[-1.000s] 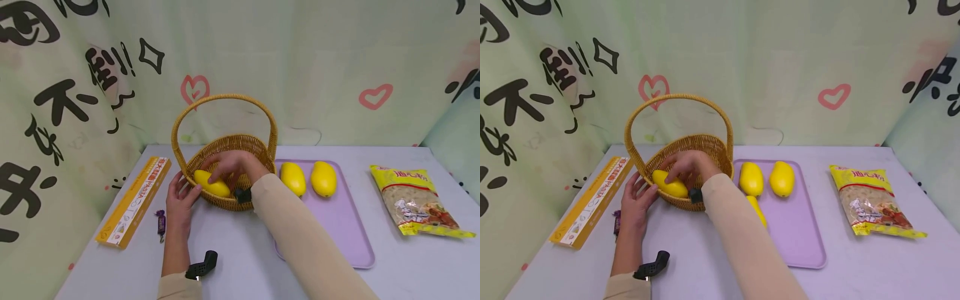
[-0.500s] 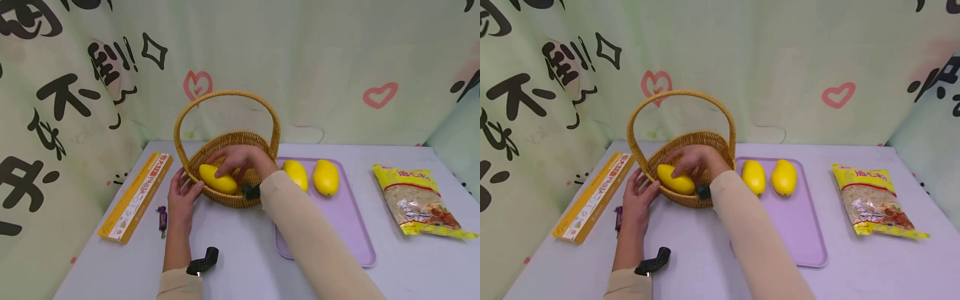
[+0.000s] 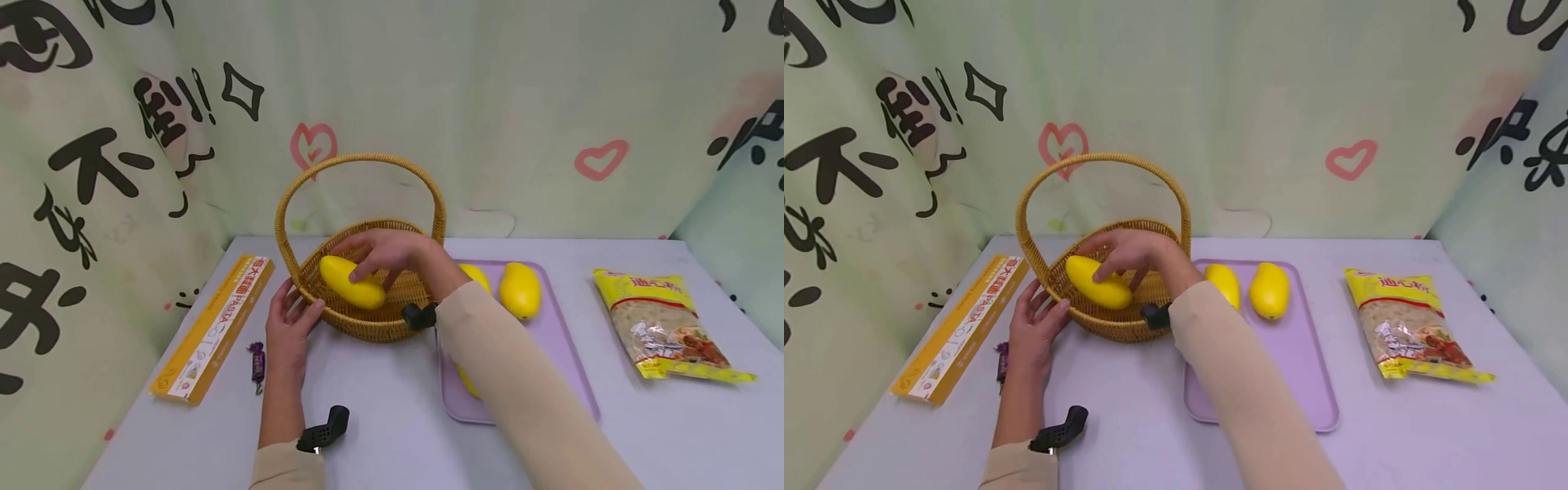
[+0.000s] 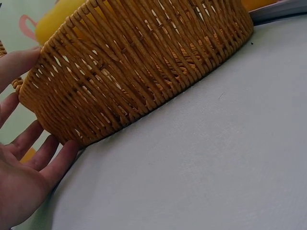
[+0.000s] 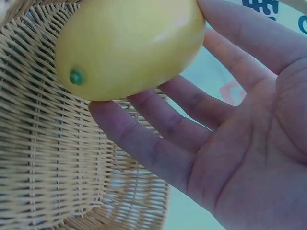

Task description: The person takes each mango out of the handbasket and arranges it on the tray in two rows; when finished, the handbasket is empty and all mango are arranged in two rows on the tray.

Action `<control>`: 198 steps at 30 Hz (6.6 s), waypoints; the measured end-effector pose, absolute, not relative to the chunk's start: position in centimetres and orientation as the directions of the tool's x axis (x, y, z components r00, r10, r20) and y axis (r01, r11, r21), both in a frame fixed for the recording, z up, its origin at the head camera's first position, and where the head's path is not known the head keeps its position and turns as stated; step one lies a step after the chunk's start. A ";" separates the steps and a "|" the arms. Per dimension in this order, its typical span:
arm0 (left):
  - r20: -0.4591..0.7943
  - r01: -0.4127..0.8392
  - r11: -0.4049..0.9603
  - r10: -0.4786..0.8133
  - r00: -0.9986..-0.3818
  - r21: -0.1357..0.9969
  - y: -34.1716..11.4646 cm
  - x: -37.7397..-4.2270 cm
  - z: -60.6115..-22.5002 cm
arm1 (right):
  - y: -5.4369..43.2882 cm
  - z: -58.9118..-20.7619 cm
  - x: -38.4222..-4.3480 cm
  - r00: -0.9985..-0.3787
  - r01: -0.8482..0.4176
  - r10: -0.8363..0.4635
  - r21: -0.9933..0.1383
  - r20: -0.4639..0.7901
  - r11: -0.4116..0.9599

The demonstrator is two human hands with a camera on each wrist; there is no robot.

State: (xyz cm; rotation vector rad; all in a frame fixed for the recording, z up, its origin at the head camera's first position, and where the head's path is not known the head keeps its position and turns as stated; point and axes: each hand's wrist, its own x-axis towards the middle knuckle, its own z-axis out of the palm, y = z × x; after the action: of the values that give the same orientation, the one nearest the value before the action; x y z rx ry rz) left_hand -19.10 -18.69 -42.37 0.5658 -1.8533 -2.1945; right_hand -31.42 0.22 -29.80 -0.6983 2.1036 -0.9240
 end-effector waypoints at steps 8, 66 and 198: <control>-0.149 -0.078 -0.185 -0.404 -0.902 0.980 -18.7 -19.0 -42.5 | 1.9 -28.9 -30.2 -0.632 -0.216 -0.698 -0.789 -0.336 0.576; -0.132 -0.063 -0.184 -0.389 -0.912 0.981 -18.5 -18.7 -42.6 | 12.4 -25.7 -23.1 -0.791 -0.172 -0.570 -0.815 -0.221 0.554; -0.124 -0.050 -0.194 -0.393 -0.911 0.980 -18.5 -18.9 -42.3 | 25.6 -34.1 -16.9 -0.902 0.113 -0.237 -0.726 -0.362 0.678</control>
State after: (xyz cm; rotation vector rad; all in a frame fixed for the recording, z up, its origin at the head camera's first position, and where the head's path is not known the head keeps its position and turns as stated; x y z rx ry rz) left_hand -18.92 -18.48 -42.28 0.5203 -1.8304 -2.2053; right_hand -16.91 25.61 -34.15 -0.0958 2.4614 -1.1062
